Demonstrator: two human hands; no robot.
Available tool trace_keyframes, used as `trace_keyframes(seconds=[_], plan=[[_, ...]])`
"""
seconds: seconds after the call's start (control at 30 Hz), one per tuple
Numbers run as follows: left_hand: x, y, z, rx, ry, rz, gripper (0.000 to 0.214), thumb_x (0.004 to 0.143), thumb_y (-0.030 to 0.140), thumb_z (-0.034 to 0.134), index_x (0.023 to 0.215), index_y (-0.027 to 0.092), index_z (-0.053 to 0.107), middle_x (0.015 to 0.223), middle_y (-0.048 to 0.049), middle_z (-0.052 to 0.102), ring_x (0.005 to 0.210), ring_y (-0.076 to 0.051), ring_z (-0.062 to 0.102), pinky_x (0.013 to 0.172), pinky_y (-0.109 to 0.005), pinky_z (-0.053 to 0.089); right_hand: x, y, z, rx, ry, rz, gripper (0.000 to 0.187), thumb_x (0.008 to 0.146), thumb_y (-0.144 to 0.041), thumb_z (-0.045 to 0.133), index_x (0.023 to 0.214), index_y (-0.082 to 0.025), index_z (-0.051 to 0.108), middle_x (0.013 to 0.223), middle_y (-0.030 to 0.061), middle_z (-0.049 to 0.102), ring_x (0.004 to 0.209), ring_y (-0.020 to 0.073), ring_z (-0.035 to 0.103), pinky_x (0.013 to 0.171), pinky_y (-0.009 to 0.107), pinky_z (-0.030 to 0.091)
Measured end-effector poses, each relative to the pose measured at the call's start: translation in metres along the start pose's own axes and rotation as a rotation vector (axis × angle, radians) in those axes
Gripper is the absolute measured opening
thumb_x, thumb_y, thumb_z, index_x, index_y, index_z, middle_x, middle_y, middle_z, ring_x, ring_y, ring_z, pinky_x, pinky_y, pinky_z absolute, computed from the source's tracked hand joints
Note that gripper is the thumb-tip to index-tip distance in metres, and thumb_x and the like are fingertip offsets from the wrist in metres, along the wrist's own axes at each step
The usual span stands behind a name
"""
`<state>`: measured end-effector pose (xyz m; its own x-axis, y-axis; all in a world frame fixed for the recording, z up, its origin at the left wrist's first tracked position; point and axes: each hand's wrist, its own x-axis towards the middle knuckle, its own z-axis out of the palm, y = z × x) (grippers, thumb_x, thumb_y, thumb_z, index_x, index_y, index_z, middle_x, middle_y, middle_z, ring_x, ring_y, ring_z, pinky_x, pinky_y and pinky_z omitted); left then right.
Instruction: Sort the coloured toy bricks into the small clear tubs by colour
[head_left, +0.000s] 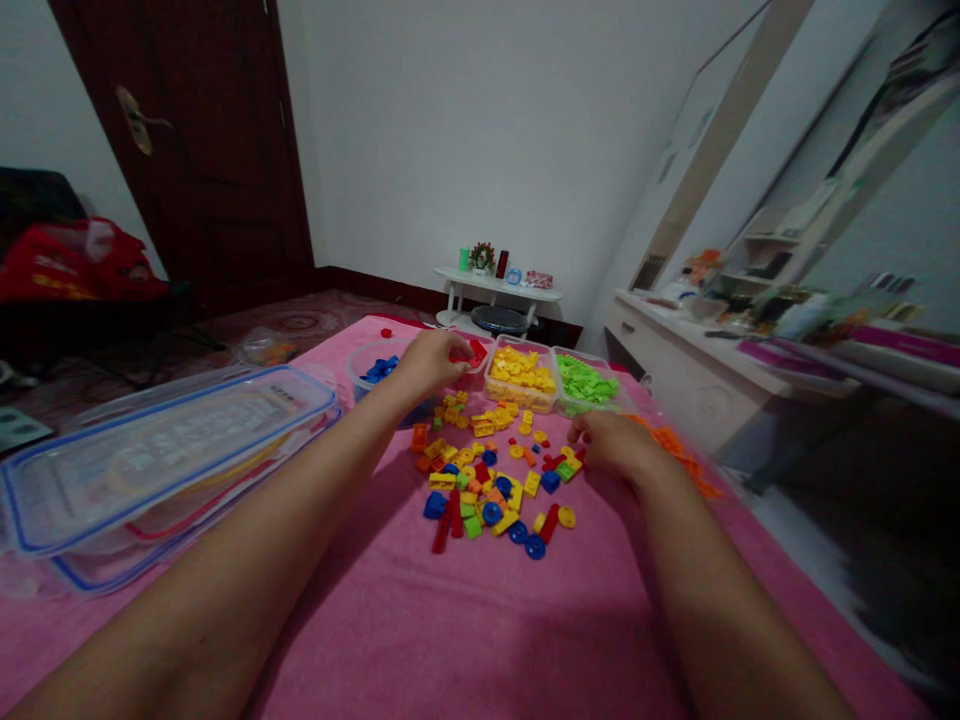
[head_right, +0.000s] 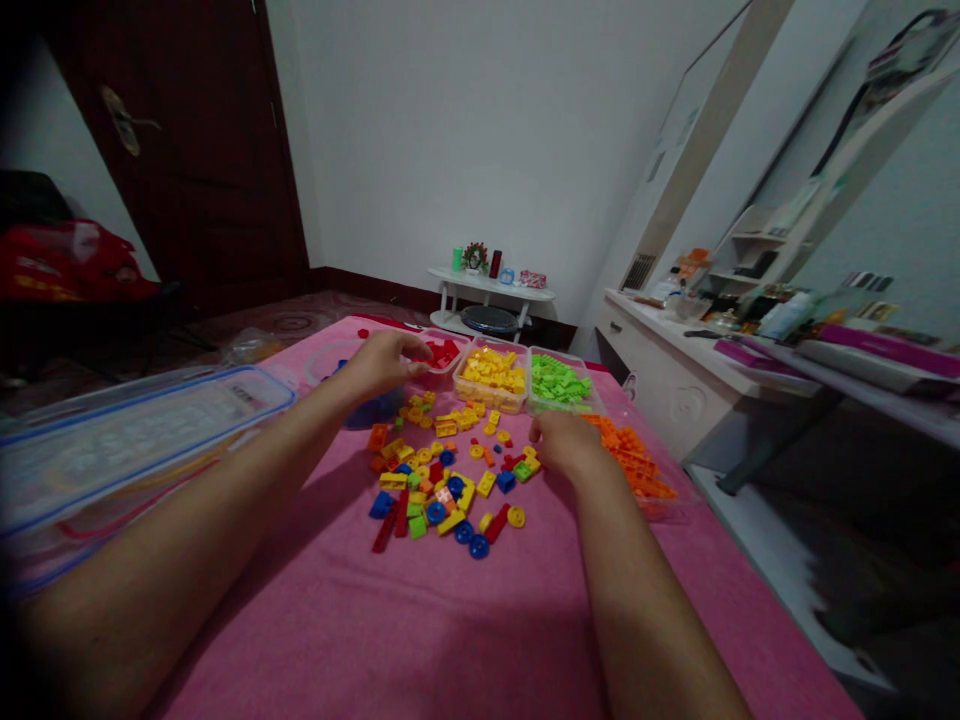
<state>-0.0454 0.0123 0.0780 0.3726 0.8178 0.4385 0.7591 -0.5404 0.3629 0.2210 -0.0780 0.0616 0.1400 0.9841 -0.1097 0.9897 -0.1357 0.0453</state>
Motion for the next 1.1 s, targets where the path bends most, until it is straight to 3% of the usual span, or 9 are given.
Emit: trace_keyframes(seconds=[0.1,0.2,0.37,0.53,0.73,0.97,1.1], plan=[[-0.007,0.025,0.030,-0.164,-0.155,0.107,0.024,0.077,0.022,0.060,0.095,0.016,0.073,0.088,-0.0055,0.073,0.077,-0.016,0.064,0.070,-0.024,0.047,-0.001,-0.004,0.008,-0.041,-0.028,-0.010,0.029,0.062,-0.013,0.066,0.089,-0.023,0.071,0.097,0.0067,0.071,0.086,0.0225,0.064,0.062,0.026,0.041],[-0.021,0.044,0.058,-0.152,-0.259,0.191,0.027,0.076,0.021,0.060,0.099,0.017,0.072,0.096,-0.0070,0.072,0.084,-0.018,0.064,0.074,-0.025,0.047,0.002,-0.003,0.011,-0.037,0.004,-0.006,0.019,0.065,-0.018,0.065,0.083,-0.021,0.071,0.093,0.0085,0.070,0.083,0.0218,0.063,0.060,0.026,0.040],[-0.037,0.052,0.080,-0.065,-0.374,0.259,0.029,0.076,0.020,0.060,0.103,0.017,0.072,0.100,-0.0092,0.071,0.090,-0.020,0.063,0.079,-0.027,0.046,0.005,-0.004,0.001,0.054,0.135,0.006,0.023,0.067,-0.019,0.063,0.089,-0.024,0.071,0.092,0.0052,0.070,0.082,0.0193,0.063,0.060,0.024,0.039],[-0.038,0.048,0.082,-0.033,-0.402,0.247,0.025,0.077,0.022,0.058,0.097,0.018,0.073,0.093,-0.0082,0.072,0.084,-0.020,0.064,0.070,-0.027,0.045,0.007,-0.016,0.006,0.104,0.049,-0.228,0.023,0.066,-0.011,0.063,0.083,-0.024,0.073,0.086,0.0010,0.071,0.075,0.0140,0.062,0.061,0.021,0.039],[-0.040,0.050,0.074,-0.043,-0.412,0.190,0.020,0.073,0.023,0.062,0.089,0.018,0.073,0.090,-0.0088,0.072,0.084,-0.021,0.063,0.068,-0.026,0.043,0.007,-0.022,0.016,0.076,0.005,-0.181,0.020,0.064,-0.012,0.067,0.080,-0.023,0.074,0.083,0.0041,0.072,0.070,0.0159,0.063,0.056,0.023,0.038],[-0.037,0.049,0.069,-0.039,-0.444,0.264,0.022,0.069,0.017,0.062,0.087,0.022,0.074,0.087,-0.0059,0.072,0.079,-0.018,0.063,0.067,-0.024,0.043,0.006,-0.023,0.017,0.065,-0.010,-0.197,0.019,0.063,-0.014,0.065,0.078,-0.022,0.073,0.080,0.0033,0.072,0.069,0.0162,0.062,0.053,0.023,0.036],[-0.030,0.045,0.055,-0.033,-0.471,0.228,0.023,0.066,0.017,0.064,0.086,0.022,0.075,0.082,-0.0050,0.073,0.072,-0.017,0.063,0.061,-0.022,0.041,0.003,-0.024,0.017,0.077,-0.004,-0.202,0.016,0.061,-0.014,0.065,0.074,-0.020,0.072,0.076,0.0034,0.070,0.066,0.0157,0.060,0.051,0.023,0.034]])
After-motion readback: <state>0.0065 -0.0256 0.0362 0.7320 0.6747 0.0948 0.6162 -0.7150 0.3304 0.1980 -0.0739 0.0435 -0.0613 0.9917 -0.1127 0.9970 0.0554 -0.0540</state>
